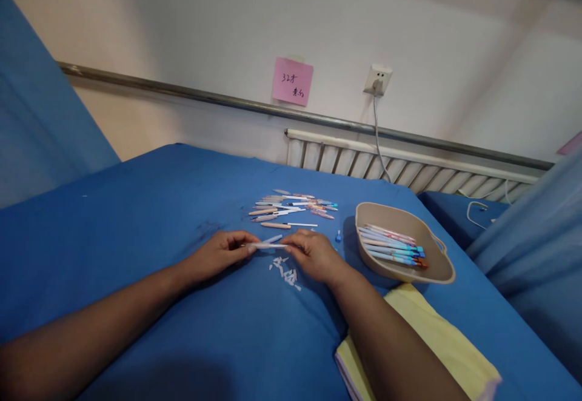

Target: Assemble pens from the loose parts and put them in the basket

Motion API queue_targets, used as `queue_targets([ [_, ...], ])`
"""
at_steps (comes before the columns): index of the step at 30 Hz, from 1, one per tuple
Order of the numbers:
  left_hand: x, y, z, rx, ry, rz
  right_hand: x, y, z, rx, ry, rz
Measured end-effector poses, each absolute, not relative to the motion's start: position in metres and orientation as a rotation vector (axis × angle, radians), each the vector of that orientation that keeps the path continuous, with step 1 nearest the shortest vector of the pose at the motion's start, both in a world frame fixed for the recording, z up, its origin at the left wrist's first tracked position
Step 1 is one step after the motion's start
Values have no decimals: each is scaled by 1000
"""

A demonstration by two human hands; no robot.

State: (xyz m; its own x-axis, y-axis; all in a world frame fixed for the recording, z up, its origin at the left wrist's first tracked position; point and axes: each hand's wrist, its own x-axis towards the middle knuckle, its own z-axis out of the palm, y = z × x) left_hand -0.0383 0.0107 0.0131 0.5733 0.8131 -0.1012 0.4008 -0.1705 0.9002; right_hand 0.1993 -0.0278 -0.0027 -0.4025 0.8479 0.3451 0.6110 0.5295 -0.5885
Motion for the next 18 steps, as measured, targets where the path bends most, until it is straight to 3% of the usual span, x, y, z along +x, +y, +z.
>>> queue_targets([
  [18,-34,6,9,1623,910,704,185,-31,-12,-1257,-1917,666],
])
